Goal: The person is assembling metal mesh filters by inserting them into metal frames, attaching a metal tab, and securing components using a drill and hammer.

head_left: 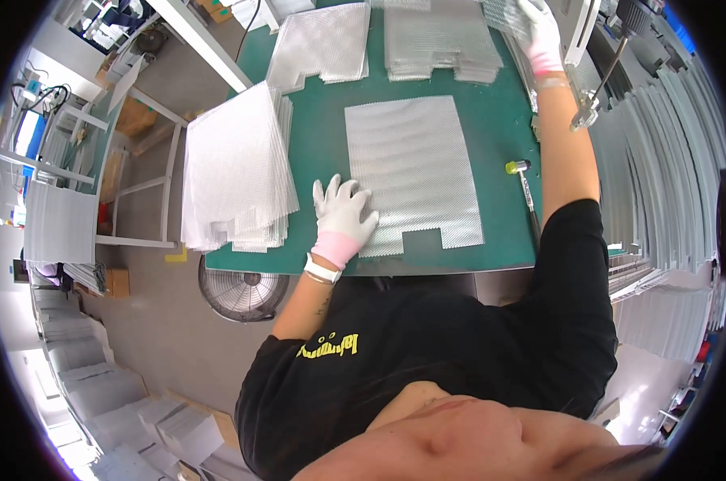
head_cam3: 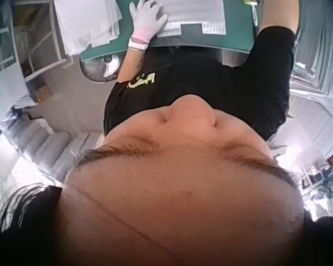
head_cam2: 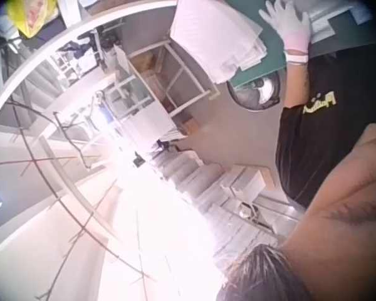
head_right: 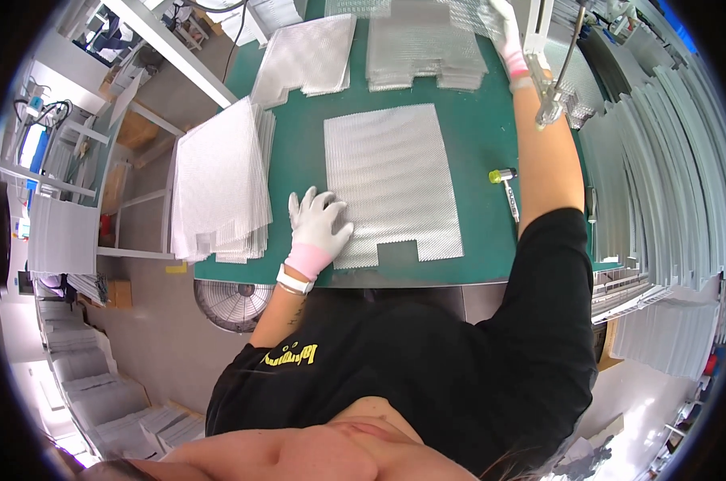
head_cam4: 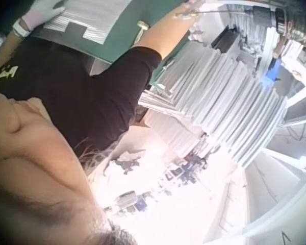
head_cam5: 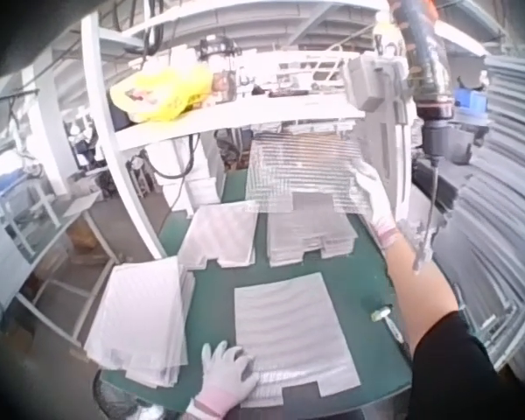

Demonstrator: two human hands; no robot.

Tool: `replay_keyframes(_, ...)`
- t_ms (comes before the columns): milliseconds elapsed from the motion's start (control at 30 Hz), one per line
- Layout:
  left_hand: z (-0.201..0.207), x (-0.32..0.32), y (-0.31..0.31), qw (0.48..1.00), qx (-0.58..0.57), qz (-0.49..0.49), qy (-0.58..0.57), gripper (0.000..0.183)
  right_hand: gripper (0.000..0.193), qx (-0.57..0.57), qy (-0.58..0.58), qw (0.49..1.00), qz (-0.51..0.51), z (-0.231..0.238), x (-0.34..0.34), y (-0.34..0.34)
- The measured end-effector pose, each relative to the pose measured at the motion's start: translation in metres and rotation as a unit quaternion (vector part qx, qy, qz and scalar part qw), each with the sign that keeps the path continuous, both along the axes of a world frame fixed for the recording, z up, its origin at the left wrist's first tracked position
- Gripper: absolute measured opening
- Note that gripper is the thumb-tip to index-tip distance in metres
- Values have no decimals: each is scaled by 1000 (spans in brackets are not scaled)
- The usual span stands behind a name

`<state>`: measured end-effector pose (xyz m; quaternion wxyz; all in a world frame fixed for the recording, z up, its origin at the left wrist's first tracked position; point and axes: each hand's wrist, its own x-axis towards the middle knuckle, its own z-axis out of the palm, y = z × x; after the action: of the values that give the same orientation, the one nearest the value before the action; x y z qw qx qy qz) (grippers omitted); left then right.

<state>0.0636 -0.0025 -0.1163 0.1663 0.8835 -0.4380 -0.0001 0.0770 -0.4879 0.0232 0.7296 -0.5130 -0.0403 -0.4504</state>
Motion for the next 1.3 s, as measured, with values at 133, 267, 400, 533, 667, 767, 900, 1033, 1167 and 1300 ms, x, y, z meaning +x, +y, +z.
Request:
replay_keyframes(133,6,-5,5,999,-32,23,-19,45,46,9,98,993,67,-26,-62,73)
replay_keyframes(267,5,-8,14,962,-255,19,98,57,44,51,206,975,63,-77,-149,154)
replay_keyframes(400,13,-33,23,735,-496,40,460,68,43,-46,332,940,67,-105,-201,207)
replay_keyframes(533,31,-50,8,860,-348,122,352,92,39,-233,444,864,-40,-105,-206,238)
replay_keyframes(667,10,-35,4,951,-246,74,173,83,43,-321,449,829,-87,-103,-202,245)
replay_keyframes(767,12,-31,-3,969,-197,64,133,78,44,-318,477,813,-103,-111,-201,247)
replay_keyframes(900,1,-26,-9,982,-96,92,130,75,46,-404,464,774,-153,-140,-197,248)
replay_keyframes(1033,-9,-26,-10,990,-47,94,93,74,49,-447,487,729,-175,-150,-196,252)
replay_keyframes(1167,-11,-26,-11,992,-45,94,75,74,50,-452,482,732,-164,-151,-197,247)
replay_keyframes(1300,-11,-25,-12,991,-31,101,76,75,50,-470,495,710,-175,-152,-196,249)
